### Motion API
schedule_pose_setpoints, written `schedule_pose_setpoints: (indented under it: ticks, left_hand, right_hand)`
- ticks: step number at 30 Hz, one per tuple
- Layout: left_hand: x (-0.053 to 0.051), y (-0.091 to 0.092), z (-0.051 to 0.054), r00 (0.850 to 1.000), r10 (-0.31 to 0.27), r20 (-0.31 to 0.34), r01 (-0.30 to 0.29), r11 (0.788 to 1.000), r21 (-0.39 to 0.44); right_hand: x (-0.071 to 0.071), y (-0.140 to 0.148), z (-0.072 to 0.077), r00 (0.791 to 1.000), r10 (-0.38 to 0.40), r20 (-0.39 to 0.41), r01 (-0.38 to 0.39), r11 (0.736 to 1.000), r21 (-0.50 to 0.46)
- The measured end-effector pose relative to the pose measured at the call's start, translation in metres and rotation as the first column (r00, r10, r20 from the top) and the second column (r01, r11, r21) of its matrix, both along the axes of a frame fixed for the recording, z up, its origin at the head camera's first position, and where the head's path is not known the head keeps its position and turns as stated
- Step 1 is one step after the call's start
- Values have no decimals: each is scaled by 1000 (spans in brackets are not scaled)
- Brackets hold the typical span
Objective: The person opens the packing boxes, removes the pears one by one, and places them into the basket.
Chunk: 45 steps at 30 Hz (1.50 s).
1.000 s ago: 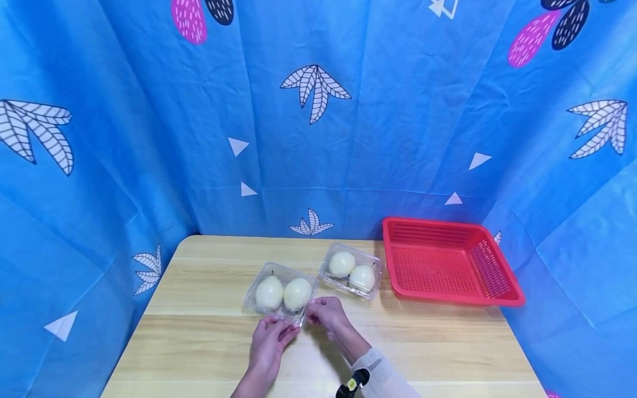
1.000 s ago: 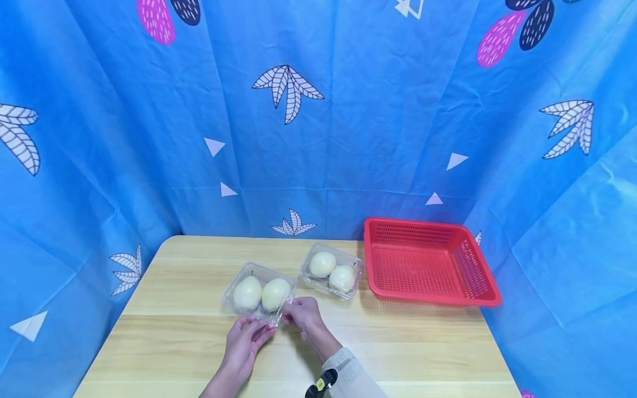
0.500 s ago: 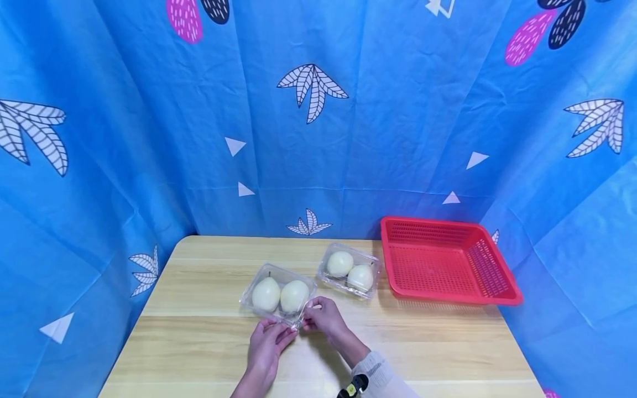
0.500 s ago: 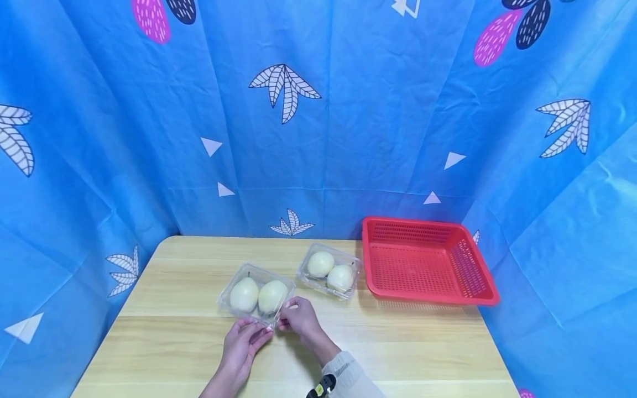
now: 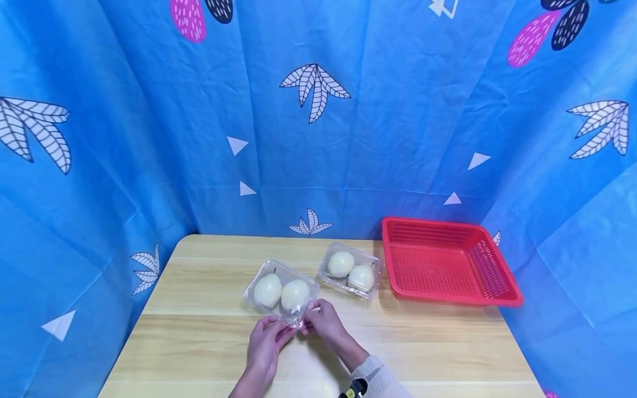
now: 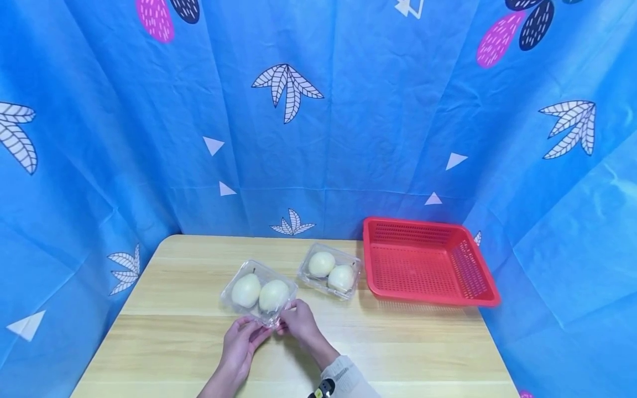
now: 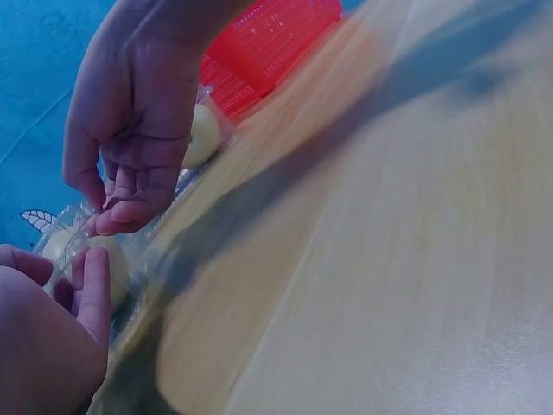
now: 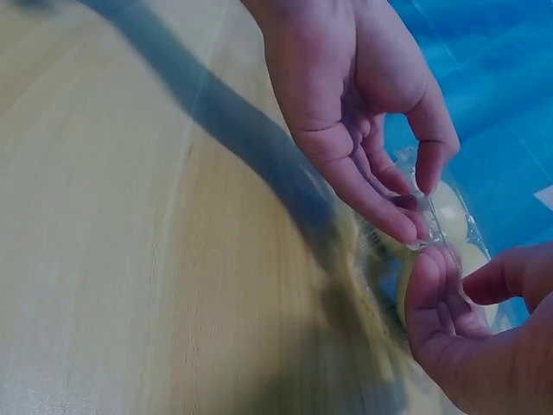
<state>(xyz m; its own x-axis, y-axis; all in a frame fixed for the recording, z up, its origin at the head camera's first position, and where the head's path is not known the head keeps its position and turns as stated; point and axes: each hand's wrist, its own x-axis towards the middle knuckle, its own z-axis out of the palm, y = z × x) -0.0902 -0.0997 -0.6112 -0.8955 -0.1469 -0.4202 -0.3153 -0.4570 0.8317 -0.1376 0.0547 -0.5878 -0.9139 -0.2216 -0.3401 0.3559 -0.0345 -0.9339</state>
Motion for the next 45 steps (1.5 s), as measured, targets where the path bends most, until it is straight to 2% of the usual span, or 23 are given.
schedule_pose_setpoints:
  ticks: [14,23,36,45]
  left_hand:
    - [0,-13,-2,999,-45,-24,45,999,27]
    - [-4,-34,-6,999,19,-38,-14,994,105]
    - [-23,-63,-7,996,87,-6,-86,995,45]
    - [-33,-74,-5,994,108,-21,-108,994,2]
  right_hand:
    - [-4,5,0,1000,4,18,-4,1000,-5]
    - [-5,8,1,1000,2,29,-1,1000,-13]
    - [-7,9,2,999,33,19,-32,999,-7]
    - [-9,10,0,999,43,20,-42,999,-10]
